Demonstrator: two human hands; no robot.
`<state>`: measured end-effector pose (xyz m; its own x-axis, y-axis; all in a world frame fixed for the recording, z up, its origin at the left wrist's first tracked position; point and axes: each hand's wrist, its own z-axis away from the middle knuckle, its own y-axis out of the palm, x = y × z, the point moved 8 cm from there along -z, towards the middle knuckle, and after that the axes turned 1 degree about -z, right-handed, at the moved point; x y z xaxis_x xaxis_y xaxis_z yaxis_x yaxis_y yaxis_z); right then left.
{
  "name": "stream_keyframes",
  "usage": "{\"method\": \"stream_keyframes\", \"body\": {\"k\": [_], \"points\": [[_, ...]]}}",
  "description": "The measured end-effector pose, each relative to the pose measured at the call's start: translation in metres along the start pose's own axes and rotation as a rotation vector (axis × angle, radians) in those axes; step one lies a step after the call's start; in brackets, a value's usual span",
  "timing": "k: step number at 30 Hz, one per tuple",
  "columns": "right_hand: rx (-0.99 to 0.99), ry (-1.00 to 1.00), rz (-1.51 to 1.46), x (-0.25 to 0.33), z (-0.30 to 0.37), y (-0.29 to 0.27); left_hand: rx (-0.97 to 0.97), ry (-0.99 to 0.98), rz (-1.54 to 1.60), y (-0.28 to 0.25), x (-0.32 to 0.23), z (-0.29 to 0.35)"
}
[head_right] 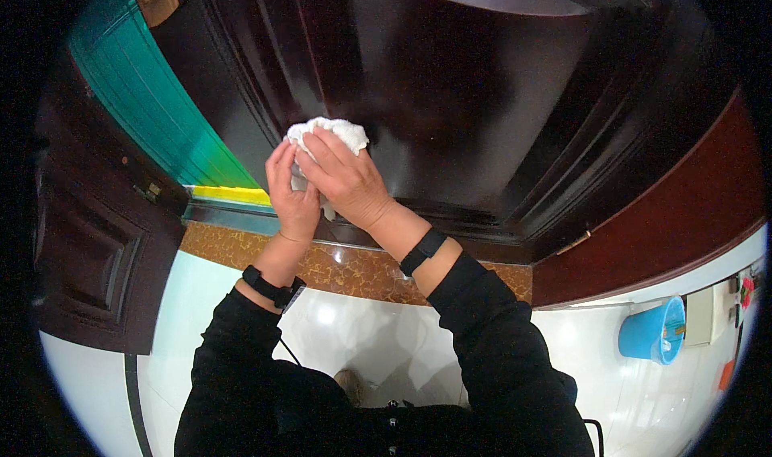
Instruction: The person wipes a white cabinet with a cloth, then wipes a wall-mounted switch panel, and finally wipes a dark wooden door. The person uses a cloth throughout the task.
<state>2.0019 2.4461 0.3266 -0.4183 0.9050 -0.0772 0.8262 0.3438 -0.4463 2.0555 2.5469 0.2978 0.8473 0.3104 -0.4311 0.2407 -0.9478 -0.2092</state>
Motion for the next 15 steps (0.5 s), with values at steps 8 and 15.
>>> {"method": "stream_keyframes", "body": {"k": [8,15], "points": [[-0.11,0.037,0.154,-0.034,-0.004,-0.06,-0.007,0.12,0.088,0.028,-0.059,-0.027],[-0.185,0.083,0.079,-0.051,0.007,-0.104,0.036,0.23,0.148,0.052,-0.096,-0.035]]}}
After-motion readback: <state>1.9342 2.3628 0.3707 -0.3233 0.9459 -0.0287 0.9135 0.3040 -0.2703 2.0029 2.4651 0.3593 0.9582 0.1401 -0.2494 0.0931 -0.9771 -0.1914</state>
